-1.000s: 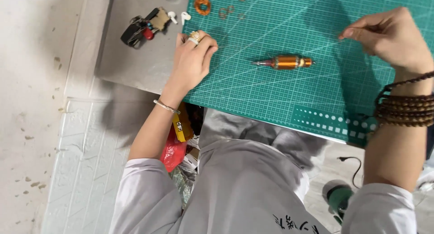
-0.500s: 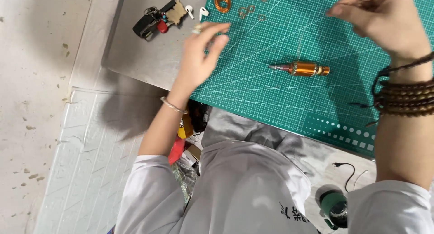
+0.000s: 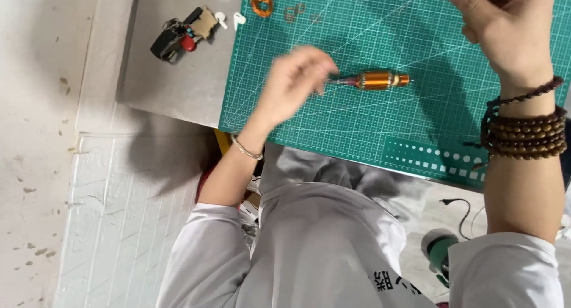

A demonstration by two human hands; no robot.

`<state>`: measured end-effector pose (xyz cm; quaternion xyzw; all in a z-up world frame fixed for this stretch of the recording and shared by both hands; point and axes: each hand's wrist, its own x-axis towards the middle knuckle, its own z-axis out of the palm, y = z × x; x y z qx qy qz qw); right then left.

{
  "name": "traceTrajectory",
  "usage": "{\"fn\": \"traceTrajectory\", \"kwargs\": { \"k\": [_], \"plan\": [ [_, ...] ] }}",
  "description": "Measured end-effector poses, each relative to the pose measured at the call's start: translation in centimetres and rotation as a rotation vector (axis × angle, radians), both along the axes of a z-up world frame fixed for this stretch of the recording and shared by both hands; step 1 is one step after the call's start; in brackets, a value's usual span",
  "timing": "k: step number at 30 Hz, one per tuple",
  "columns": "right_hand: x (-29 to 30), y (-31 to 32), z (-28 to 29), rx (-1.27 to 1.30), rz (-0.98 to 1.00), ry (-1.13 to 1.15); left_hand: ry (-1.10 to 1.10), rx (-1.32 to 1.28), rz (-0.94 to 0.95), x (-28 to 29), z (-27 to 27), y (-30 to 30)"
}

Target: Winding copper wire around a metal core and assembling small components on a workbench.

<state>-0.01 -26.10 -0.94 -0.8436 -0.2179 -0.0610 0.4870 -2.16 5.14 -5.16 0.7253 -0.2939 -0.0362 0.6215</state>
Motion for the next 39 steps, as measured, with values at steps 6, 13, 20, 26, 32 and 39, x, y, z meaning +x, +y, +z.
{"fn": "traceTrajectory", "kwargs": {
  "k": [6,13,20,26,32,39],
  "plan": [
    [-0.7,-1.7,-1.7,0.029,-0.072,0.016,-0.131,0.269,-0.001,1.5,2.2,0.0],
    [-0.9,-0.9,-2.1,0.16,0.016,0.029,-0.179,0.356,-0.166,3.4,1.6,-4.8],
    [-0.6,-2.4,-4.0,0.192,-0.162,0.049,-0.249,0.293,-0.261,5.3,3.3,-2.3],
    [0.7,-3.6,-6.9,0.142,-0.228,-0.053,-0.294,0.442,-0.071,5.0,1.4,1.0],
    [2.0,-5.5,-10.7,0.054,-0.274,-0.119,-0.241,0.826,0.055,3.4,-1.2,1.7],
    [1.5,-5.3,-10.8,-0.062,-0.214,-0.114,-0.336,0.552,0.151,3.5,1.2,1.7]
  ]
}}
